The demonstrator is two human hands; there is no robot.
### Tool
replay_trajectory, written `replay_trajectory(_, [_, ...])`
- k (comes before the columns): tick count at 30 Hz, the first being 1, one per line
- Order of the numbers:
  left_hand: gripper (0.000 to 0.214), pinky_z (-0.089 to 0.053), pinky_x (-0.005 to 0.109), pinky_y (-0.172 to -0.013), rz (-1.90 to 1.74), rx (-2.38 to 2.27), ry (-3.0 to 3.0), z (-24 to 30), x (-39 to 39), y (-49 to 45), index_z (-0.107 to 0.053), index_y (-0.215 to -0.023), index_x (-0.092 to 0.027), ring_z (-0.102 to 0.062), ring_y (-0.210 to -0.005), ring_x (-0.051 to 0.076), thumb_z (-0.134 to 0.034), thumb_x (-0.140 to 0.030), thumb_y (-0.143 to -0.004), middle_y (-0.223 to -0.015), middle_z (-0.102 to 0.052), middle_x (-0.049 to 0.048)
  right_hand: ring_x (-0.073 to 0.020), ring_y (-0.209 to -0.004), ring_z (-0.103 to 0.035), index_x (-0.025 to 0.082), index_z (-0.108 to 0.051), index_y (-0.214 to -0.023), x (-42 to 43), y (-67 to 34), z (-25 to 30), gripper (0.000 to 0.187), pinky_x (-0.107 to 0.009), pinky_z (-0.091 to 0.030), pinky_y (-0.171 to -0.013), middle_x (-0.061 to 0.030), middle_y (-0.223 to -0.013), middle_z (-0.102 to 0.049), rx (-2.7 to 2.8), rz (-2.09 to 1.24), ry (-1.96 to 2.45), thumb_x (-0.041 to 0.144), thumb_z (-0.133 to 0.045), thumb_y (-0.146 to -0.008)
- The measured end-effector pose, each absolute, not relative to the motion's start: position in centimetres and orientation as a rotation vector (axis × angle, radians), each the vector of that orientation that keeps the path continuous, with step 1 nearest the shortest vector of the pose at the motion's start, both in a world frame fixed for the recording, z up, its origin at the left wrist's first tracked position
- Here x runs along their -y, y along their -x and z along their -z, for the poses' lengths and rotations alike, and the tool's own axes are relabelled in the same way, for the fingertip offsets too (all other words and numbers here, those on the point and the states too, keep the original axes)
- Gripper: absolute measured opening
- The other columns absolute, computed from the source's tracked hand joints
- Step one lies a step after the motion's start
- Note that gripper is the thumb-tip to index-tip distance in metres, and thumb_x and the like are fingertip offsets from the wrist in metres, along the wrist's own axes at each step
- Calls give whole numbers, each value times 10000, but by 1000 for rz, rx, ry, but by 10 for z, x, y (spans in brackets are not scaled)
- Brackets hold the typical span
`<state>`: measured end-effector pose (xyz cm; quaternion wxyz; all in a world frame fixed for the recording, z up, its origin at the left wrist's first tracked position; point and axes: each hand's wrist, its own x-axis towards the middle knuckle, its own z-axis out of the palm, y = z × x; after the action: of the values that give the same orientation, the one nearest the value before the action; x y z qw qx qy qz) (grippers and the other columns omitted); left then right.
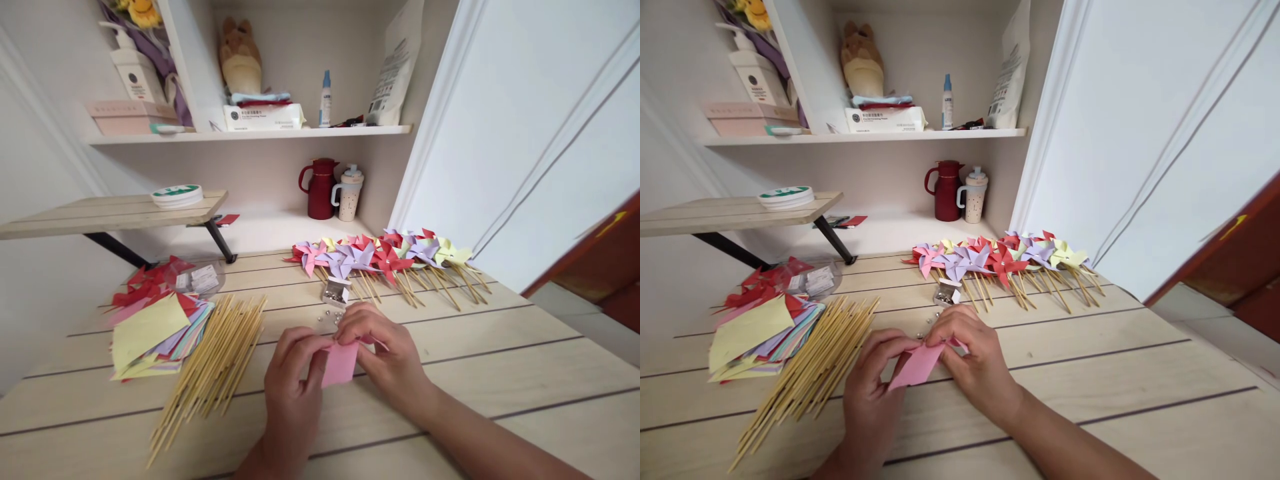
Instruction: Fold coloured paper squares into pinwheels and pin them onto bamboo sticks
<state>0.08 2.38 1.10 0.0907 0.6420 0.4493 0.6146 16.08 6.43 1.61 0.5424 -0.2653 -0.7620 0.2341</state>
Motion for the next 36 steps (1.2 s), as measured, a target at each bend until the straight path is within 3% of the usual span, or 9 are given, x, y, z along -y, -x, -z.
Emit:
replay_trajectory(7, [211, -542, 243, -678, -1849, -1328, -2016, -12, -23, -1, -735, -873, -246, -673, -756, 165, -582, -107, -830, -830, -685, 29, -207, -854, -632, 257, -656, -887, -64, -159, -15, 132, -390, -509, -803, -33, -829, -708, 1817, -542, 610, 138, -608, -916])
replay_trajectory(17, [165, -523, 251, -702, -1727, -1274, -1896, 1, -34, 1, -711, -892, -229, -655, -801, 160, -588, -126, -857, -860, -677, 28, -198, -842, -614, 251, -646, -869, -75, -163, -5, 139, -327, -480, -706, -30, -823, -677, 1839, -547, 639, 122, -604, -900])
replay_trajectory(21, [111, -502, 258, -698, -1659, -1299, -1624, 4, -37, 1, -692, -911, -202, -646, -759, 160, -607, -271, -890, -826, -688, 33, -212, -840, -624, 243, -654, -847, -82, -167, -1, 87, -331, -484, -703, -39, -846, -679, 1813, -630, 710, 178, -618, -893])
replay_trajectory(24, [308, -477, 252, -629, -1706, -1311, -1311, 6, -41, 5, -669, -980, -182, -595, -619, 133, -488, -429, -959, -707, -632, 4, -215, -807, -634, 235, -655, -822, -87, -171, 1, 69, -340, -479, -719, -36, -844, -693, 1767, -654, 820, 196, -623, -869])
replay_trajectory(28, [459, -462, 259, -581, -1920, -1382, -911, 13, -54, 25, -655, -952, -141, -569, -555, 127, -433, -543, -941, -672, -616, 9, -224, -806, -651, 230, -663, -812, -93, -180, 2, 43, -339, -482, -717, -39, -854, -713, 1684, -651, 914, 251, -640, -843])
replay_trajectory(31, [411, -434, 252, -531, -2036, -1445, -633, 17, -62, 44, -641, -884, -135, -544, -511, 120, -478, -512, -895, -628, -592, -5, -227, -785, -653, 227, -668, -805, -94, -184, 1, 93, -336, -483, -708, -44, -845, -725, 1628, -654, 984, 317, -678, -824])
replay_trajectory(36, [304, -427, 241, -540, -2110, -1474, -663, 10, -61, 51, -643, -801, -152, -528, -497, 106, -520, -423, -862, -597, -570, -26, -231, -761, -637, 225, -673, -780, -93, -186, -2, 211, -336, -481, -710, -37, -820, -722, 1532, -692, 1061, 426, -732, -762])
